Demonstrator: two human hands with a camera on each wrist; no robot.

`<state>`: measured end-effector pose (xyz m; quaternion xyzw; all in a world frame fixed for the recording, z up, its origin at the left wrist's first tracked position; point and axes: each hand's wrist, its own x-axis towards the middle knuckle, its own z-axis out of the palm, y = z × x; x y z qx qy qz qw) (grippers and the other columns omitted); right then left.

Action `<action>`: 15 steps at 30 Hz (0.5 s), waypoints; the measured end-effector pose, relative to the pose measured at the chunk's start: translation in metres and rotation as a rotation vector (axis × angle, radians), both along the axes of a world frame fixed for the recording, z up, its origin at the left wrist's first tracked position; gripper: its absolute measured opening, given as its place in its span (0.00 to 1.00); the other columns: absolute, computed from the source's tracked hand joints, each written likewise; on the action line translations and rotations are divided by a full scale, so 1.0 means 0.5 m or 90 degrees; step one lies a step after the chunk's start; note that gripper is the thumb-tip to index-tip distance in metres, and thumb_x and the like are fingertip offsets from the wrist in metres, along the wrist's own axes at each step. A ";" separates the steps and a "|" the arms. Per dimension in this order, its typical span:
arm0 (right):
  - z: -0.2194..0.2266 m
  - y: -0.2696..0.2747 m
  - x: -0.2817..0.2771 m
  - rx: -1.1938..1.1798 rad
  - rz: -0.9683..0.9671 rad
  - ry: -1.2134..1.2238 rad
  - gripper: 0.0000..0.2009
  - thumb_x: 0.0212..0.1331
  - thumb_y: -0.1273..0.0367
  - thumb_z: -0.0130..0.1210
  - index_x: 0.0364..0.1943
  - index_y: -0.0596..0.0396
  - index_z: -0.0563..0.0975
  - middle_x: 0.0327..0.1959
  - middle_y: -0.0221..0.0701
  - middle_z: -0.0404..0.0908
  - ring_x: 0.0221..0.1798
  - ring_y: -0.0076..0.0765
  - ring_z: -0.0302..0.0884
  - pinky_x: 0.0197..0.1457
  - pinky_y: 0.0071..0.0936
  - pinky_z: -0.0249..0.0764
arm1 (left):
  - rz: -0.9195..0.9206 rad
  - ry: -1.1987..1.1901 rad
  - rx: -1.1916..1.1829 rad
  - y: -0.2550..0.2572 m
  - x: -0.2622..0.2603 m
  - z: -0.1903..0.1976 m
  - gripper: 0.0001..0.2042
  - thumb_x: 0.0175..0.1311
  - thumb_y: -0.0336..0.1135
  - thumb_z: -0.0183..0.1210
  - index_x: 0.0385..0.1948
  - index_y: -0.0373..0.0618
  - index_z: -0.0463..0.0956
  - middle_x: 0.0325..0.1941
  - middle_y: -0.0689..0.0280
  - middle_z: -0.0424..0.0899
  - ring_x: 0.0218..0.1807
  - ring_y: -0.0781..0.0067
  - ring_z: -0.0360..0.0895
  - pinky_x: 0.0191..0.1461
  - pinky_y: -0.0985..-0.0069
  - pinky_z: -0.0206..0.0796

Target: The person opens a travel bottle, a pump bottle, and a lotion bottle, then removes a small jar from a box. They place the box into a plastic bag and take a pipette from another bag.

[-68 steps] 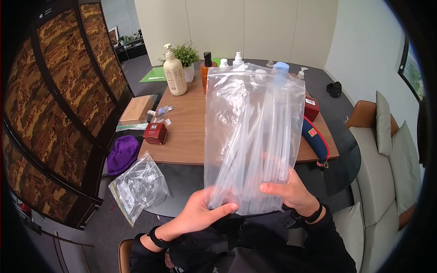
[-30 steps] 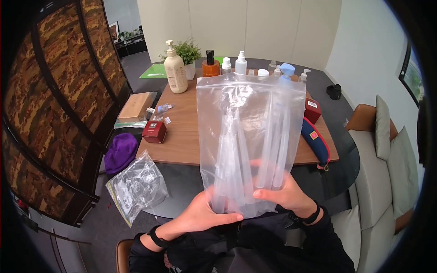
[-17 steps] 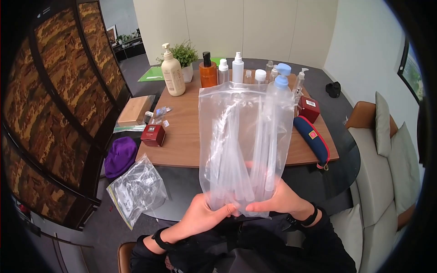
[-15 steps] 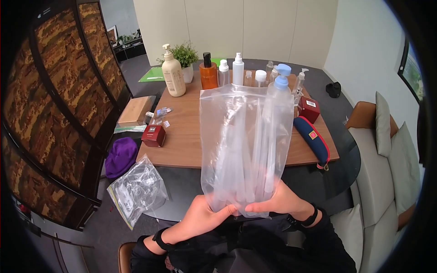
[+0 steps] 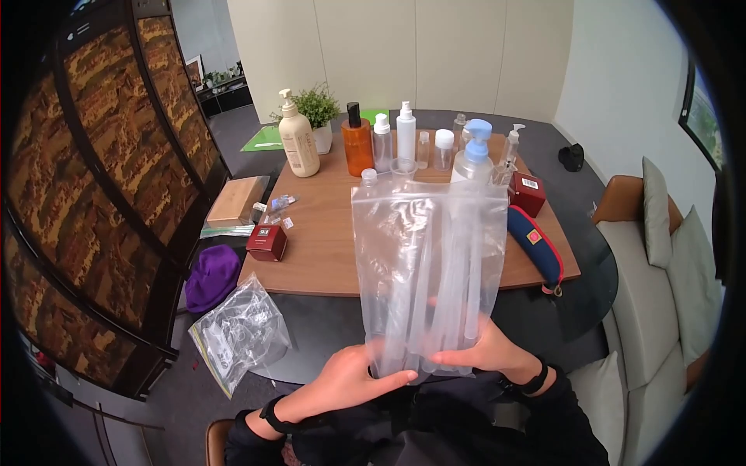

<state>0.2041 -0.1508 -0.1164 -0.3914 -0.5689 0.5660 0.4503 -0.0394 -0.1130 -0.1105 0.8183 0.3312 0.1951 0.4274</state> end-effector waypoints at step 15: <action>-0.009 -0.048 0.054 -0.128 0.240 -0.108 0.26 0.51 0.70 0.64 0.56 0.58 0.69 0.44 0.27 0.80 0.48 0.24 0.74 0.56 0.25 0.68 | 0.149 -0.247 0.247 0.055 -0.043 0.121 0.08 0.62 0.21 0.50 0.37 0.38 0.79 0.51 0.59 0.76 0.55 0.68 0.71 0.58 0.72 0.62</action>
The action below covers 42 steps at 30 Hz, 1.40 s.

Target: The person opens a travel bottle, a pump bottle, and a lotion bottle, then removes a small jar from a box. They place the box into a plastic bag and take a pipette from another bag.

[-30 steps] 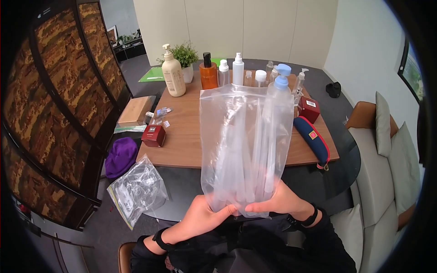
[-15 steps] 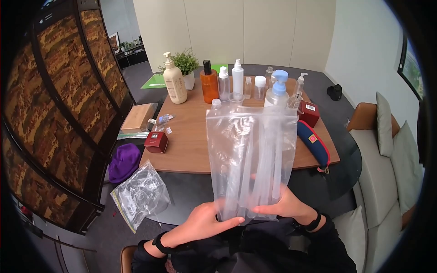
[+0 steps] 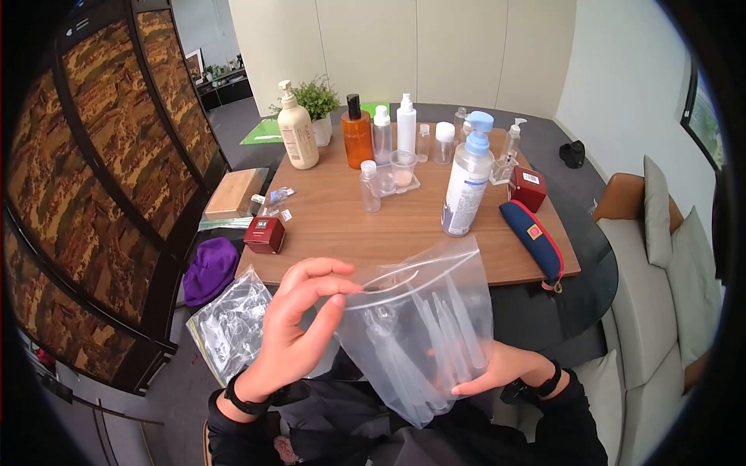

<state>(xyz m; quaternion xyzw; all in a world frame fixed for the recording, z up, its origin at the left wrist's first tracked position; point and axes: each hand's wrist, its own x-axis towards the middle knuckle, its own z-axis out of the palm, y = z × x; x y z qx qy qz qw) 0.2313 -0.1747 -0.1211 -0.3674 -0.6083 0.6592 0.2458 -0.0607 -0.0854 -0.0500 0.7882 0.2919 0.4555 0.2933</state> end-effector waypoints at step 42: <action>-0.028 -0.023 0.027 0.031 0.048 -0.112 0.24 0.57 0.59 0.62 0.55 0.56 0.73 0.42 0.30 0.81 0.47 0.26 0.74 0.54 0.24 0.68 | -0.071 -0.248 -0.274 -0.014 -0.014 0.014 0.07 0.71 0.34 0.50 0.42 0.41 0.69 0.35 0.55 0.83 0.39 0.64 0.82 0.49 0.69 0.73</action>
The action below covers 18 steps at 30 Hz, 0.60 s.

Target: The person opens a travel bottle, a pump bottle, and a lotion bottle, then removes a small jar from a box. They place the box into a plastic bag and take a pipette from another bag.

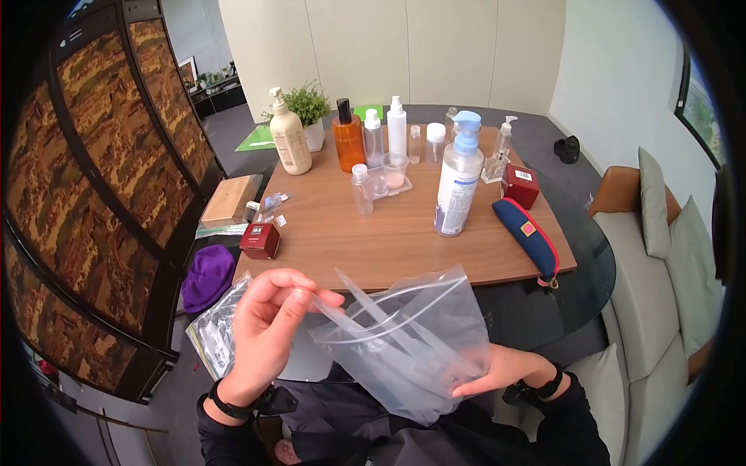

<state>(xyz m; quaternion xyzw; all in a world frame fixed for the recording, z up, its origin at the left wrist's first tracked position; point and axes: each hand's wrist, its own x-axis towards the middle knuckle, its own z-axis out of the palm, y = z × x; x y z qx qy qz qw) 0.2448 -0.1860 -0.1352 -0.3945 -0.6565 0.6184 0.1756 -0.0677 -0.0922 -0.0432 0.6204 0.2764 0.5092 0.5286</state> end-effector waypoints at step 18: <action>-0.079 -0.002 -0.006 0.197 -0.126 0.170 0.30 0.55 0.74 0.63 0.63 0.59 0.65 0.61 0.34 0.72 0.61 0.30 0.67 0.64 0.31 0.64 | 0.059 -0.119 0.272 -0.064 0.041 0.085 0.10 0.73 0.39 0.45 0.42 0.41 0.64 0.24 0.64 0.73 0.20 0.69 0.71 0.26 0.74 0.65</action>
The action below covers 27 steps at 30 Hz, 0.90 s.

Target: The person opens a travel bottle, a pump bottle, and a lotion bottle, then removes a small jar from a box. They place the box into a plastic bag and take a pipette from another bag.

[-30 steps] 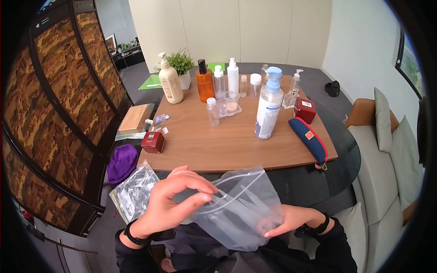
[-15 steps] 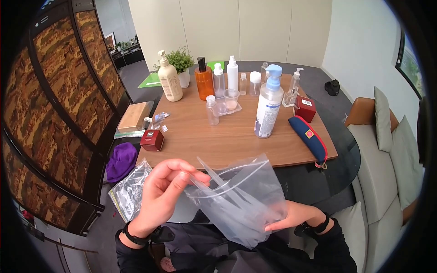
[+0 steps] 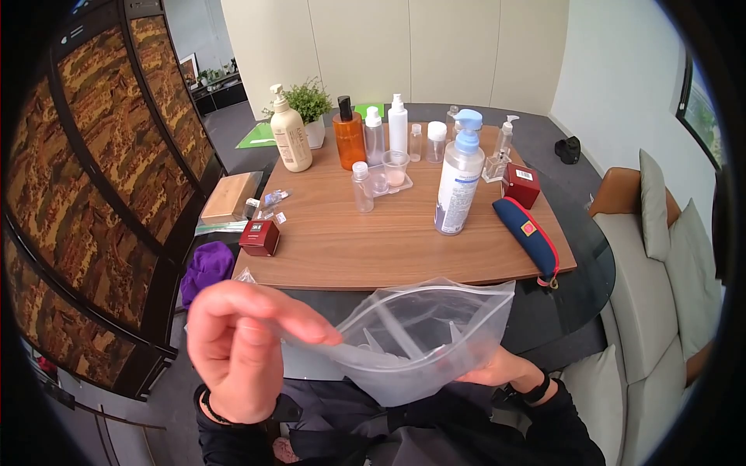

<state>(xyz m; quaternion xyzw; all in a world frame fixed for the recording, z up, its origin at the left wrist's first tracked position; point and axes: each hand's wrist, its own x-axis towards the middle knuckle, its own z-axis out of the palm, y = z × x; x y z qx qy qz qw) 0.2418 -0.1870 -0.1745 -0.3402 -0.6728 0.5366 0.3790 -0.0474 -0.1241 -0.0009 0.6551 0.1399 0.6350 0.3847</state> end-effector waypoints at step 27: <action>0.048 -0.012 0.005 -0.017 -0.063 0.110 0.20 0.57 0.77 0.59 0.55 0.62 0.72 0.48 0.39 0.80 0.52 0.36 0.77 0.55 0.35 0.73 | -0.110 -0.063 -0.258 0.065 -0.114 0.010 0.13 0.76 0.41 0.35 0.48 0.45 0.66 0.20 0.75 0.59 0.12 0.89 0.49 0.10 0.84 0.39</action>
